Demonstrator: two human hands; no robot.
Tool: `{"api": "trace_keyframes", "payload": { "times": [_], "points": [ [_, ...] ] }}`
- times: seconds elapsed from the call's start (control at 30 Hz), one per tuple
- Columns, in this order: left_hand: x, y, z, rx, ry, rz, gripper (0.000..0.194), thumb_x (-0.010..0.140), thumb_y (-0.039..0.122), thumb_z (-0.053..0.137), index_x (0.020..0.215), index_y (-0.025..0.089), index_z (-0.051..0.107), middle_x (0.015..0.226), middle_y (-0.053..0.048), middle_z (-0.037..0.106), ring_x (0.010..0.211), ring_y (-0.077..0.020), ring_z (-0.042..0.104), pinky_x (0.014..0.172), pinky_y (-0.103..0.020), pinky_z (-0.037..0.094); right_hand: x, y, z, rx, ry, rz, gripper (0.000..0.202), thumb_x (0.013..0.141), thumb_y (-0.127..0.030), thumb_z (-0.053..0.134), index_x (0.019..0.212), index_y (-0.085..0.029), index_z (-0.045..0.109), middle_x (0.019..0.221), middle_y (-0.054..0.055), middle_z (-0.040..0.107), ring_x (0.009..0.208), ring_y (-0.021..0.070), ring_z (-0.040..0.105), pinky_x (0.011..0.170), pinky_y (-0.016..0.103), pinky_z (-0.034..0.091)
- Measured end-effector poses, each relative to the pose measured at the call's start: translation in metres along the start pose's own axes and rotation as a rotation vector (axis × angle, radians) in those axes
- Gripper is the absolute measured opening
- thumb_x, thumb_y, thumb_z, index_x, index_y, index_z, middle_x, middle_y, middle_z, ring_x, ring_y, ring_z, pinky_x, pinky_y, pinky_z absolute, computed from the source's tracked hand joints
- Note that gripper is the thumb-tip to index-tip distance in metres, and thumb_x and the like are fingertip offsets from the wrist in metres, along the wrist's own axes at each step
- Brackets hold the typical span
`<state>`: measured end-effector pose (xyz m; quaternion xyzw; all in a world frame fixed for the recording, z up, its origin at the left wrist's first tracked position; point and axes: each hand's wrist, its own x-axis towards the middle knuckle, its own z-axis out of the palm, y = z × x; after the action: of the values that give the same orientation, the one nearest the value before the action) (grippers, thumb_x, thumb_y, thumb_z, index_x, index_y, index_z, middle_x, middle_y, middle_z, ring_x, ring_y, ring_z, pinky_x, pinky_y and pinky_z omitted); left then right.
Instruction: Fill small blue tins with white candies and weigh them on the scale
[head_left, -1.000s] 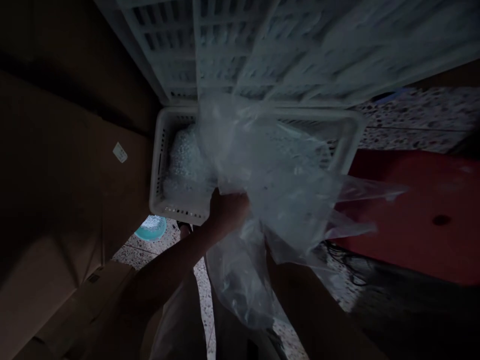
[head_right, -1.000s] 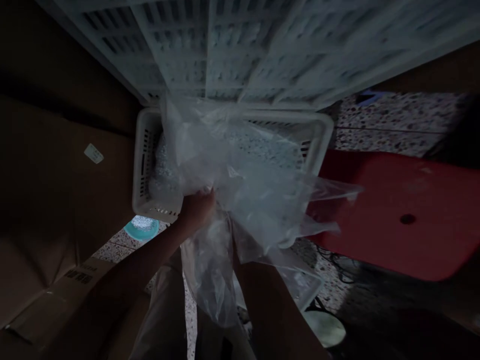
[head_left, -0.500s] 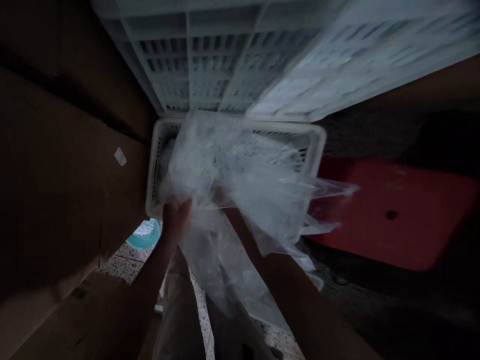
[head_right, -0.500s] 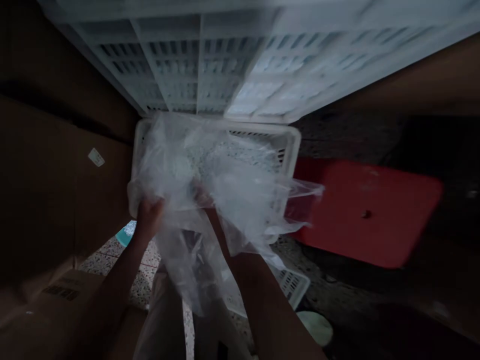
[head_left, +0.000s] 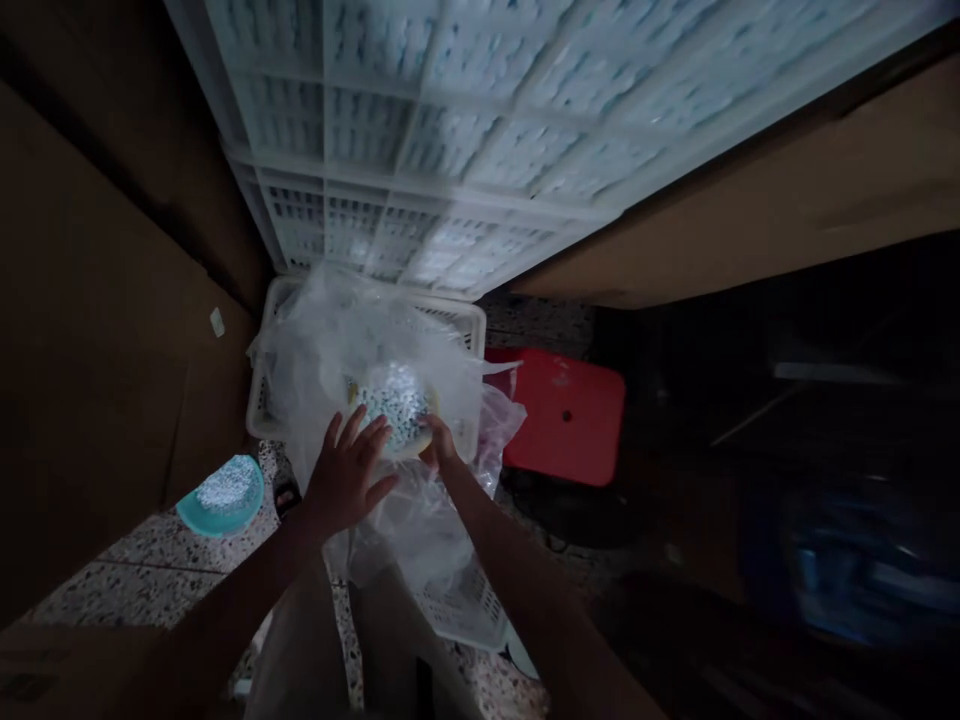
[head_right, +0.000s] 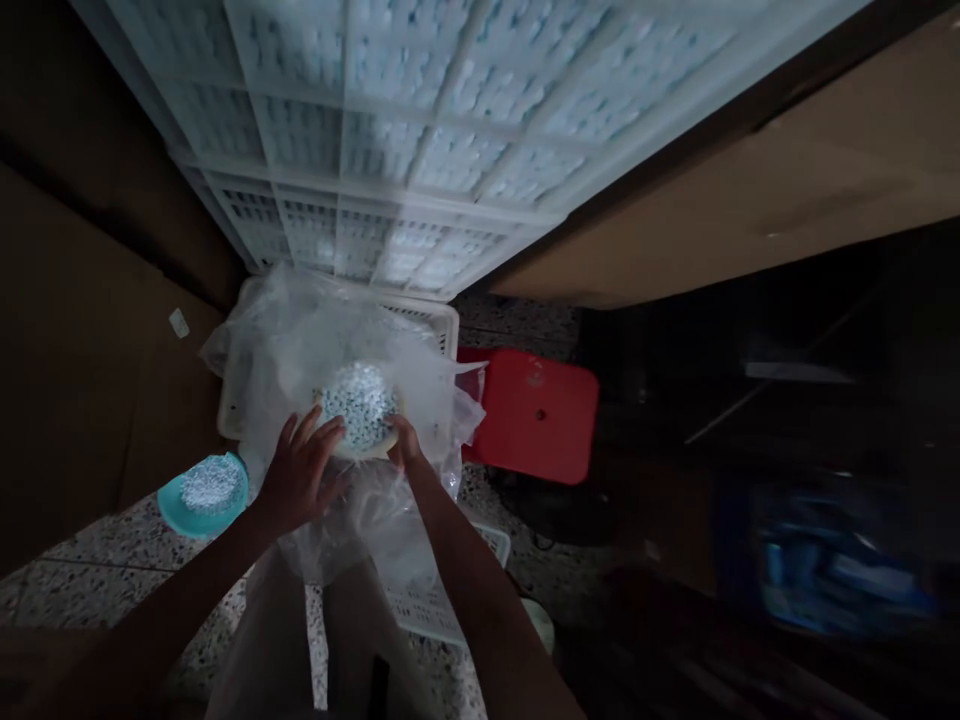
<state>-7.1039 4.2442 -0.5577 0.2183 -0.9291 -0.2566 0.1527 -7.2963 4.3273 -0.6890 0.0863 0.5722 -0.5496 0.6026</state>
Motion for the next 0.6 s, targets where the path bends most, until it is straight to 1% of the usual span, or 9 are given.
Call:
{"api": "trace_keyframes", "payload": {
  "times": [0.03,0.1,0.2,0.27,0.33,0.37,0.43,0.53,0.6],
  "points": [
    [-0.001,0.0,0.002,0.009,-0.005,-0.026,0.051,0.086,0.038,0.051,0.129,0.012,0.042,0.129,-0.015,0.054,0.136,-0.0299,0.029,0.11,-0.053,0.023,-0.004,0.0,-0.002,0.015,0.033,-0.003,0.022,0.053,-0.034,0.051,0.071,-0.022,0.057,0.059,0.0,0.063,0.075,0.0241,0.065,0.07,0.037,0.053],
    [-0.004,-0.004,0.003,0.019,0.011,-0.063,0.049,0.087,0.037,0.051,0.127,0.012,0.043,0.128,-0.014,0.054,0.135,-0.0304,0.03,0.11,-0.053,0.022,-0.01,0.001,-0.003,0.038,0.098,-0.017,0.024,0.052,-0.033,0.049,0.073,-0.023,0.056,0.061,-0.001,0.064,0.076,0.0239,0.065,0.071,0.038,0.053],
    [-0.017,-0.009,0.001,0.005,0.064,-0.11,0.044,0.087,0.032,0.05,0.126,0.013,0.044,0.128,-0.014,0.054,0.134,-0.0298,0.032,0.11,-0.053,0.025,-0.02,0.006,-0.004,0.049,0.112,-0.039,0.024,0.052,-0.033,0.048,0.073,-0.024,0.055,0.066,-0.001,0.066,0.081,0.0239,0.065,0.074,0.039,0.053],
    [-0.034,-0.008,-0.001,-0.036,0.122,-0.138,0.04,0.087,0.027,0.05,0.124,0.014,0.044,0.127,-0.013,0.054,0.133,-0.0287,0.033,0.109,-0.051,0.029,-0.03,0.01,-0.005,0.042,0.108,-0.096,0.023,0.052,-0.034,0.048,0.072,-0.024,0.054,0.068,-0.001,0.066,0.084,0.0237,0.065,0.076,0.038,0.053],
    [-0.062,-0.001,-0.001,-0.095,0.198,-0.167,0.036,0.086,0.022,0.05,0.121,0.015,0.046,0.123,-0.012,0.056,0.132,-0.027,0.036,0.107,-0.049,0.033,-0.044,0.016,-0.008,0.022,0.137,-0.165,0.02,0.053,-0.034,0.048,0.07,-0.025,0.053,0.068,-0.001,0.065,0.085,0.0226,0.064,0.077,0.037,0.052],
    [-0.08,0.004,0.001,-0.125,0.23,-0.186,0.035,0.086,0.021,0.05,0.12,0.016,0.047,0.121,-0.012,0.056,0.131,-0.0263,0.037,0.106,-0.048,0.035,-0.053,0.019,-0.009,0.008,0.162,-0.196,0.02,0.052,-0.033,0.049,0.069,-0.025,0.053,0.068,-0.002,0.065,0.085,0.022,0.064,0.078,0.036,0.052],
    [-0.125,0.017,0.007,-0.172,0.257,-0.239,0.033,0.085,0.018,0.05,0.118,0.016,0.048,0.119,-0.011,0.057,0.13,-0.0253,0.038,0.105,-0.048,0.036,-0.073,0.025,-0.009,-0.018,0.196,-0.245,0.019,0.051,-0.031,0.05,0.069,-0.025,0.054,0.069,-0.003,0.065,0.086,0.0211,0.064,0.08,0.035,0.052],
    [-0.211,0.035,0.022,-0.201,0.223,-0.345,0.033,0.085,0.017,0.049,0.119,0.016,0.049,0.119,-0.012,0.057,0.129,-0.0245,0.039,0.104,-0.047,0.038,-0.107,0.038,-0.002,-0.025,0.184,-0.29,0.022,0.052,-0.029,0.05,0.073,-0.024,0.056,0.07,-0.003,0.065,0.091,0.0217,0.064,0.083,0.037,0.051],
    [-0.274,0.043,0.03,-0.208,0.18,-0.417,0.031,0.086,0.018,0.049,0.117,0.017,0.05,0.119,-0.011,0.058,0.128,-0.0241,0.04,0.103,-0.046,0.038,-0.134,0.052,0.01,0.002,0.145,-0.336,0.026,0.053,-0.029,0.049,0.077,-0.024,0.058,0.073,-0.002,0.067,0.094,0.0227,0.063,0.084,0.04,0.051]
  ]
}}
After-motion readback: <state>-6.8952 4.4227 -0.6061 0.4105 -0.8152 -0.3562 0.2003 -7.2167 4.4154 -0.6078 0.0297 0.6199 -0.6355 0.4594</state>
